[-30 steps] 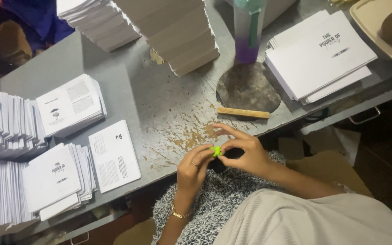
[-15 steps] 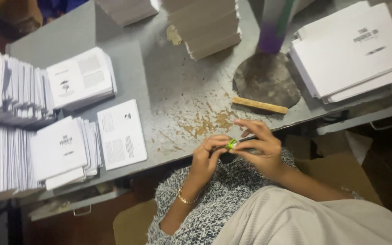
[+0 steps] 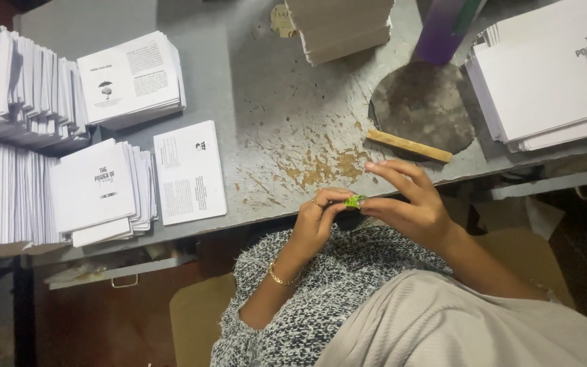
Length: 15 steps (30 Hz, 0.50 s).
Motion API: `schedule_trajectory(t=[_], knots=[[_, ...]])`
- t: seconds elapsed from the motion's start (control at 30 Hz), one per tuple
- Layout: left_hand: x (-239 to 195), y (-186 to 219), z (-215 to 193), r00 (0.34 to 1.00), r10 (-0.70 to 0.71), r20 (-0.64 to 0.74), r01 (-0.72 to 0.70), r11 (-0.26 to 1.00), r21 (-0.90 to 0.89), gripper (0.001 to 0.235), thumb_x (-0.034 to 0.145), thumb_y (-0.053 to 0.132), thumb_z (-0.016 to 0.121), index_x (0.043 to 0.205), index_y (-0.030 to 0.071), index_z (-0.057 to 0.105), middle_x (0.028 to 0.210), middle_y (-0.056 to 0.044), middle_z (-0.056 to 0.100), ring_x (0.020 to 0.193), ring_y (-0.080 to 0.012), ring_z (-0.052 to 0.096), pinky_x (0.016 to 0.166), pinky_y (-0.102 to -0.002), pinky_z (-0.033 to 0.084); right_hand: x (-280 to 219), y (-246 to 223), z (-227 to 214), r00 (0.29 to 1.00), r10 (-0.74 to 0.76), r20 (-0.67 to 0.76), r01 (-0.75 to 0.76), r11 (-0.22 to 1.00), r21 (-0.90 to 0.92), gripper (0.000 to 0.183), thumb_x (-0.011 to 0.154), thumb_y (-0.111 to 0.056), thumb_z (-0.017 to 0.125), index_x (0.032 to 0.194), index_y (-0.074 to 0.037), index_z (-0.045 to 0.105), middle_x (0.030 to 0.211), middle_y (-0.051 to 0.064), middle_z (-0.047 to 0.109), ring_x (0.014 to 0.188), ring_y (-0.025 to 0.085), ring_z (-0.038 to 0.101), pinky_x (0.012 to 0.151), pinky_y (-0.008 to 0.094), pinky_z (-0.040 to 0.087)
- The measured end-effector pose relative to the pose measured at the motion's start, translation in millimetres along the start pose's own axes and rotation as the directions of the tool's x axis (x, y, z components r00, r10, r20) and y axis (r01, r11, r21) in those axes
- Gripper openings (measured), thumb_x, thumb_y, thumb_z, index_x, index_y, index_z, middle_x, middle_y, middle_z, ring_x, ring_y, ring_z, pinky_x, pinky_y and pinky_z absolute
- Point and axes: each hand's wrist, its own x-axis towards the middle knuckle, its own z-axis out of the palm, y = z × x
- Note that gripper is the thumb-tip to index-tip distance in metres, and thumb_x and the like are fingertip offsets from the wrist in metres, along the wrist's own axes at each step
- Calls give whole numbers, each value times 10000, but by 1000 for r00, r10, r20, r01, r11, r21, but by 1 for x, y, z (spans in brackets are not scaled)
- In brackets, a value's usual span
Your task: Folding printed paper sheets into booklets and using a wooden block to crease the folds.
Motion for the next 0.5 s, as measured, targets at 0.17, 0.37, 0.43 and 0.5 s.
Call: schedule_trajectory(t=[0.17,0.37,0.43,0.5], knots=[[-7,-2,2,998,-46,35,47,999,-10,171,1020,82,566,1113,1,684,1033,-162,756,1004,-330,725,881,-435,565,5,-4,-5,998,13,62,-14,1000,15,118,774,-137,854,885,-132,813,1308,192,712,1187,397,654,955,469,549],[-5,4,-5,990,-83,117,81,996,24,175,1042,87,535,1133,-3,653,921,-168,757,831,-293,745,802,-422,584,-7,3,-4,990,-106,89,112,991,-71,89,827,-152,822,914,-149,809,1291,153,731,1170,362,675,906,466,549],[-2,12,-9,986,-90,137,84,995,51,175,1045,95,530,1130,1,651,907,-176,756,831,-308,749,795,-426,586,-4,1,-5,989,-114,97,120,991,-57,72,821,-146,827,887,-138,800,1296,150,730,1178,356,676,906,459,545],[2,27,-13,973,-127,192,109,989,100,177,1042,82,517,1127,-10,642,928,-233,744,829,-375,741,777,-472,588,1,-2,-8,985,-62,164,67,997,-26,78,803,-140,827,861,-110,785,1316,146,723,1213,365,661,920,458,549]])
